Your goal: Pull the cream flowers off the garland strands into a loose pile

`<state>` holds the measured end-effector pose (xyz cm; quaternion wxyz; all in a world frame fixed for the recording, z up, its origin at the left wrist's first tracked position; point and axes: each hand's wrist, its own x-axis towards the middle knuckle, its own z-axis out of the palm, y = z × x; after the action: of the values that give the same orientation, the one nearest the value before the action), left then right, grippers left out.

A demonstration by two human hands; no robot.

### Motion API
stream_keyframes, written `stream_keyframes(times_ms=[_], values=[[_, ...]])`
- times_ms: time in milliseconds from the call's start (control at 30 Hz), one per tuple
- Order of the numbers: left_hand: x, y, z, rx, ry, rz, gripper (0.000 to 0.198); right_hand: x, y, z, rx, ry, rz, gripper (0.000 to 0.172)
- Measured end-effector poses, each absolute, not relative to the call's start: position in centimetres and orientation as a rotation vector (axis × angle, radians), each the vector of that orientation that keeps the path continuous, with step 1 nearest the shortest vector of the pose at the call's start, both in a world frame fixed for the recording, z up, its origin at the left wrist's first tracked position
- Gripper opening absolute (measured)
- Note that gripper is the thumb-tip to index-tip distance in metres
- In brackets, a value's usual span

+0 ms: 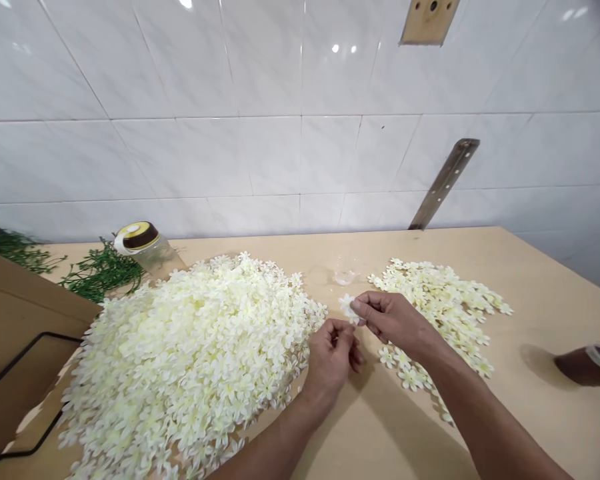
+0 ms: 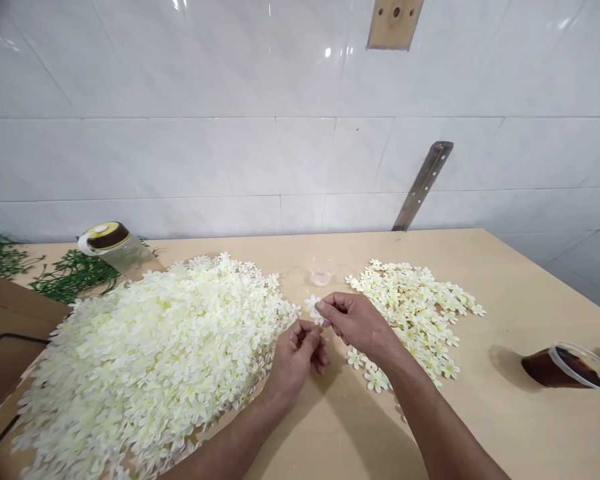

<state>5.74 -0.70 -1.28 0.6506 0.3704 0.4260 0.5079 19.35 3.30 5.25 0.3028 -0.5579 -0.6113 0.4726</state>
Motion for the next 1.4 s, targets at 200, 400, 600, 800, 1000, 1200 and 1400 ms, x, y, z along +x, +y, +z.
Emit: stream_keyframes(times_ms=[200,400,600,800,1000,1200,1400], values=[[5.8,-1.6,-1.6,1.252,1.057,0.991,0.018,14.7,4.6,7.9,-1.382,-1.818,1.265,0.034],[5.7,-1.7,-1.0,1.328,1.075,0.978,0.015,14.9,5.1,6.2,-1.517,-1.769,1.141,0.043],[5.7,-1.7,-1.2,1.392,1.087,0.985,0.013,20.6,3.8,5.1,-1.635,-1.665,0.996,0.032],[5.6,-1.8,-1.6,1.381,1.046,0.991,0.016,26.5,2.3,4.3,-1.725,-1.535,0.896,0.035],[5.8,-1.8,-1.8,1.395,1.087,0.938,0.020,28.3,1.0,3.8,-1.745,-1.835,0.870,0.027],[5.7,-1.8,-1.6,1.410,1.096,0.912,0.023,27.2,0.3,4.0,-1.741,-1.996,0.747,0.022],[5.8,-1.9,-1.2,1.440,1.123,0.893,0.024,27.2,0.5,3.3,-1.756,-2.170,0.635,0.023]])
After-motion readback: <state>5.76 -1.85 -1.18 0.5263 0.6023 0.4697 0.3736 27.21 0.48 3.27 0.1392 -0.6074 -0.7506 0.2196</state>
